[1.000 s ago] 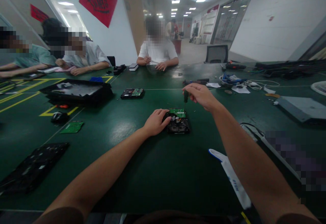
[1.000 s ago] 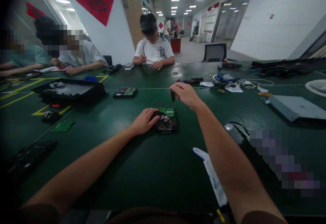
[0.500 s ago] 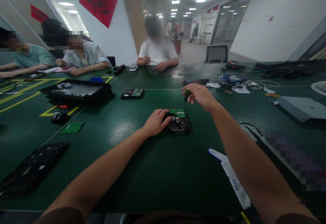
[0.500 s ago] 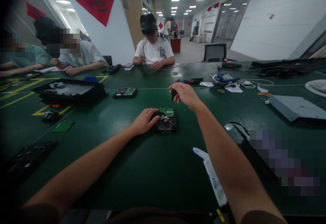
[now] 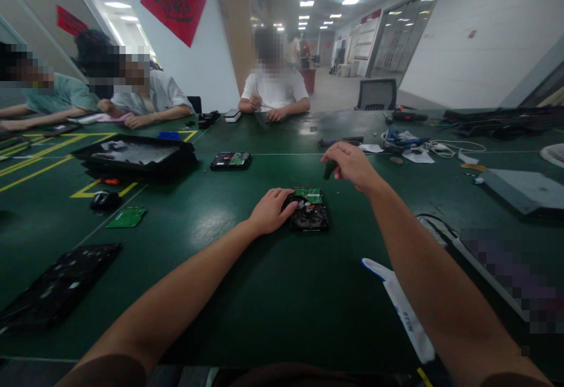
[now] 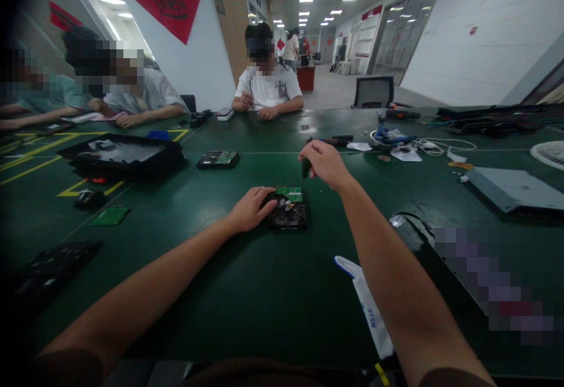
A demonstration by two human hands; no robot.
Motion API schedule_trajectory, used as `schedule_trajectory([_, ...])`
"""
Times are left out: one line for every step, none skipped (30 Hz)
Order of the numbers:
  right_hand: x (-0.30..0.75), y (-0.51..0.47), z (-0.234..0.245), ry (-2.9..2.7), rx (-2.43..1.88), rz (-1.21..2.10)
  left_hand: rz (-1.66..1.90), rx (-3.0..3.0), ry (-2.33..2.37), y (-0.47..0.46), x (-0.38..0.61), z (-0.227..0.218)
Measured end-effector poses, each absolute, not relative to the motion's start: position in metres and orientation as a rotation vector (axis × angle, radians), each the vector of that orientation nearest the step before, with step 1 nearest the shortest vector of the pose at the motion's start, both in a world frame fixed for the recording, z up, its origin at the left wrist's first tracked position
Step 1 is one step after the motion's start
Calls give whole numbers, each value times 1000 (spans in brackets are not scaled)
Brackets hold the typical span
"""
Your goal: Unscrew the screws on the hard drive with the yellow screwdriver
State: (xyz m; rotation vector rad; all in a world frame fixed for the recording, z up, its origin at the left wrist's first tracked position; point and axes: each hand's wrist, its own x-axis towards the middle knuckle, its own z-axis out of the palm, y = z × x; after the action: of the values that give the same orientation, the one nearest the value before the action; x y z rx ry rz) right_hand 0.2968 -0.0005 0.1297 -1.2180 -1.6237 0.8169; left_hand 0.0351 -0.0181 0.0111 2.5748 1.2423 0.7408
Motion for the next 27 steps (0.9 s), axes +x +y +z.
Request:
schedule_trajectory([297, 0, 129, -1627, -1196, 858, 740, 2575, 1241, -18, 35, 11])
schedule_trajectory([296, 0, 129, -1632, -1174, 896, 742, 2576, 1237, -18, 35, 11])
schedule_trajectory([296, 0, 128, -1638, -1156, 926, 745, 2578, 1233, -18, 35, 11])
schedule_trajectory([295, 0, 127, -1641, -1141, 949, 750, 2579, 1230, -18, 35, 11])
schedule_trajectory([294, 0, 127, -1642, -1126, 969, 753, 2579, 1228, -18, 35, 11])
schedule_trajectory([294, 0, 126, -1636, -1114, 986, 755, 2578, 1228, -18, 35, 10])
schedule_trajectory([293, 0, 126, -1627, -1103, 1002, 756, 2577, 1231, -18, 35, 10])
schedule_trajectory([293, 0, 126, -1623, -1096, 1010, 757, 2578, 1232, -18, 35, 10])
schedule_trajectory([293, -1, 126, -1629, -1095, 1003, 758, 2579, 1232, -18, 35, 10])
schedule_trajectory([294, -1, 127, -1650, -1101, 976, 759, 2580, 1231, -18, 35, 10])
schedule_trajectory([295, -1, 128, -1677, -1114, 929, 760, 2580, 1231, -18, 35, 11])
schedule_trajectory([296, -1, 129, -1704, -1128, 876, 762, 2578, 1231, -19, 35, 11])
schedule_trajectory([297, -1, 130, -1720, -1140, 828, 763, 2576, 1231, -19, 35, 11])
schedule_trajectory([298, -1, 130, -1721, -1151, 792, 764, 2574, 1232, -19, 35, 12])
schedule_trajectory([298, -1, 130, -1709, -1164, 774, 763, 2573, 1233, -20, 35, 12])
schedule_trajectory([299, 0, 130, -1688, -1178, 772, 761, 2572, 1235, -20, 35, 12])
schedule_trajectory([299, 0, 130, -1669, -1192, 779, 758, 2573, 1236, -20, 35, 12])
schedule_trajectory([299, 0, 130, -1655, -1205, 793, 754, 2573, 1237, -20, 35, 12])
schedule_trajectory([298, 0, 130, -1645, -1211, 810, 751, 2574, 1237, -20, 35, 12])
schedule_trajectory([298, 0, 130, -1642, -1205, 834, 749, 2575, 1238, -20, 35, 12])
schedule_trajectory([297, 0, 129, -1645, -1188, 859, 748, 2575, 1239, -20, 34, 12])
schedule_trajectory([297, 0, 129, -1653, -1166, 882, 749, 2576, 1238, -19, 34, 12])
schedule_trajectory([296, 1, 128, -1663, -1144, 902, 749, 2578, 1237, -19, 34, 12])
schedule_trajectory([296, 1, 127, -1675, -1125, 917, 748, 2580, 1236, -19, 34, 12])
schedule_trajectory([296, 1, 126, -1684, -1108, 931, 746, 2583, 1235, -19, 34, 12])
schedule_trajectory([296, 2, 126, -1689, -1092, 946, 743, 2586, 1234, -19, 34, 12])
schedule_trajectory([296, 2, 125, -1686, -1077, 960, 740, 2588, 1234, -19, 35, 12])
